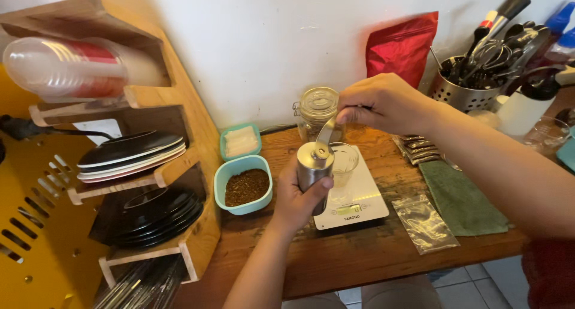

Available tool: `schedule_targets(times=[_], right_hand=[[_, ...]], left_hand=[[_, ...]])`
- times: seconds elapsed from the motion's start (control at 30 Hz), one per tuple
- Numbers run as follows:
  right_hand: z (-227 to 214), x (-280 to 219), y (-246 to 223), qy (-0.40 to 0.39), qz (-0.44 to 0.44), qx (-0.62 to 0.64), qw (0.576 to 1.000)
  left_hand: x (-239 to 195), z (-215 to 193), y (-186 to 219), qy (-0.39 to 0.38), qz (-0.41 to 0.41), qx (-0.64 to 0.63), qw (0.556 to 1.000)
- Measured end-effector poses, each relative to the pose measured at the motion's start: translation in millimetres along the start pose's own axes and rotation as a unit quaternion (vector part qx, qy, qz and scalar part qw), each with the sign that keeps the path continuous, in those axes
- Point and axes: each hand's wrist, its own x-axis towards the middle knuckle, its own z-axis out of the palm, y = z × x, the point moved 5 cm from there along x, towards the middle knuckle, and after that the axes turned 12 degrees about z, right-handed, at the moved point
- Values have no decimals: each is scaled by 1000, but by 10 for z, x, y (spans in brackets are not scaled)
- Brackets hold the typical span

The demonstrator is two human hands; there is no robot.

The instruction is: The person operates a manual coffee grinder to grind coffee beans into a glass cup placed on a digital scale. They then pour the ground coffee into a small plastic bag and seal it. The person repeats the grinding process with another batch of beans.

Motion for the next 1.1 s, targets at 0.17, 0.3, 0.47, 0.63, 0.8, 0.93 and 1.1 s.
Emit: schedule_targets(times=[0.17, 0.3, 0.47, 0.63, 0.8, 0.93, 1.1], right_hand=[[-28, 48, -96, 0, -38, -107, 994], [-82, 113, -200, -26, -65, -130, 989], [-168, 152, -275, -66, -130, -178, 973], [-123, 61, -362, -55, -154, -163, 973], [-164, -118, -368, 46, -191, -277, 940], [-124, -298, -352, 100, -164, -321, 927], [-163, -456, -386, 99, -138, -331, 928]], left_hand=[[-44, 67, -29, -24, -23, -48, 998], [-40, 59, -36, -47, -26, -61, 997], [-66, 225, 56, -92, -36, -173, 980], [-135, 339, -31, -74, -17, -287, 955], [8, 235, 71, -35, 53, -155, 986], [-51, 128, 41, 18, 62, 58, 996], [10, 168, 98, 16, 50, 113, 992]])
